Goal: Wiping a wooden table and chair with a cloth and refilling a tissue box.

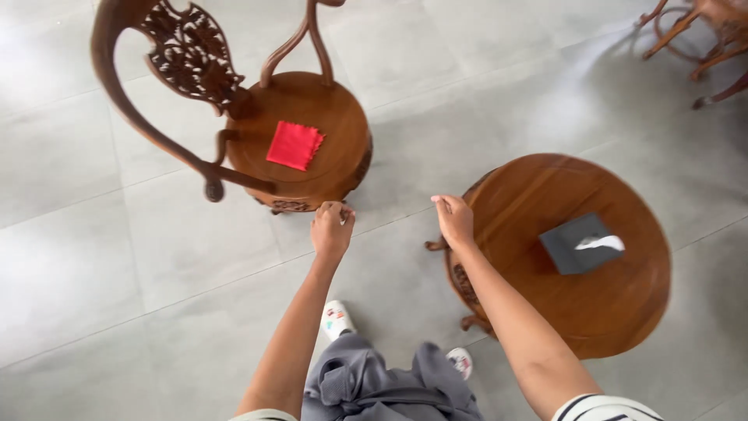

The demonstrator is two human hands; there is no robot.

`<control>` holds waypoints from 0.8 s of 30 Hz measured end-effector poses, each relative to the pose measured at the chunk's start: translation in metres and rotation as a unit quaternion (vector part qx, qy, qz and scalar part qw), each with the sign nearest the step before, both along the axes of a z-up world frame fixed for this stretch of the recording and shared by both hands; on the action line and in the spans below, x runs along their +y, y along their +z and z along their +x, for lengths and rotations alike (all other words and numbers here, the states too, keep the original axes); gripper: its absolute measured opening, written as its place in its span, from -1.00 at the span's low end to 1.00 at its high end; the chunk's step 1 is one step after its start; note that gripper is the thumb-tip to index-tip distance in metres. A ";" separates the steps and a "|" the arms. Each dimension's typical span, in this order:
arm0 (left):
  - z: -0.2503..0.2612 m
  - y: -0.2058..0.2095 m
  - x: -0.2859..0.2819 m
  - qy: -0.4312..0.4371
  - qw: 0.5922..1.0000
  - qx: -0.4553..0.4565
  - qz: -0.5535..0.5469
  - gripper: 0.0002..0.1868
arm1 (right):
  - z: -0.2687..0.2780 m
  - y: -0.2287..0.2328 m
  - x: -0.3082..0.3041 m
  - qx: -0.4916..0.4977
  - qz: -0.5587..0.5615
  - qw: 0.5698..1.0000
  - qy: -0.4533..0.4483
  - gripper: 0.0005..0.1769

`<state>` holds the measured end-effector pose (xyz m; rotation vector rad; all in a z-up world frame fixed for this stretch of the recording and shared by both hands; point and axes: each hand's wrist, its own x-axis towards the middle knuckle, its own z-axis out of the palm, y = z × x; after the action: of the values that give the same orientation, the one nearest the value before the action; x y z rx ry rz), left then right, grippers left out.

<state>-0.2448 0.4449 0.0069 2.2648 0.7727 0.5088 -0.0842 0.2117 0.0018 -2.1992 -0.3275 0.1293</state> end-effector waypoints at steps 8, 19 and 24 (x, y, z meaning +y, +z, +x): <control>-0.049 0.006 0.145 0.048 0.999 -0.006 0.003 -0.75 | -0.043 0.015 0.125 0.128 -0.026 0.991 -0.025 -0.49; -0.016 0.047 0.279 0.052 0.985 -0.106 0.122 -0.76 | 0.042 0.002 0.228 0.154 0.048 0.987 0.017 -0.59; 0.013 0.036 0.356 0.010 0.986 0.037 0.161 -0.97 | 0.070 -0.041 0.305 0.205 0.108 0.970 0.074 -0.62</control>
<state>-0.2321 0.8008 0.0429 2.5887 0.7972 0.5979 -0.0141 0.5169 -0.0393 -1.8745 -0.2578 0.5946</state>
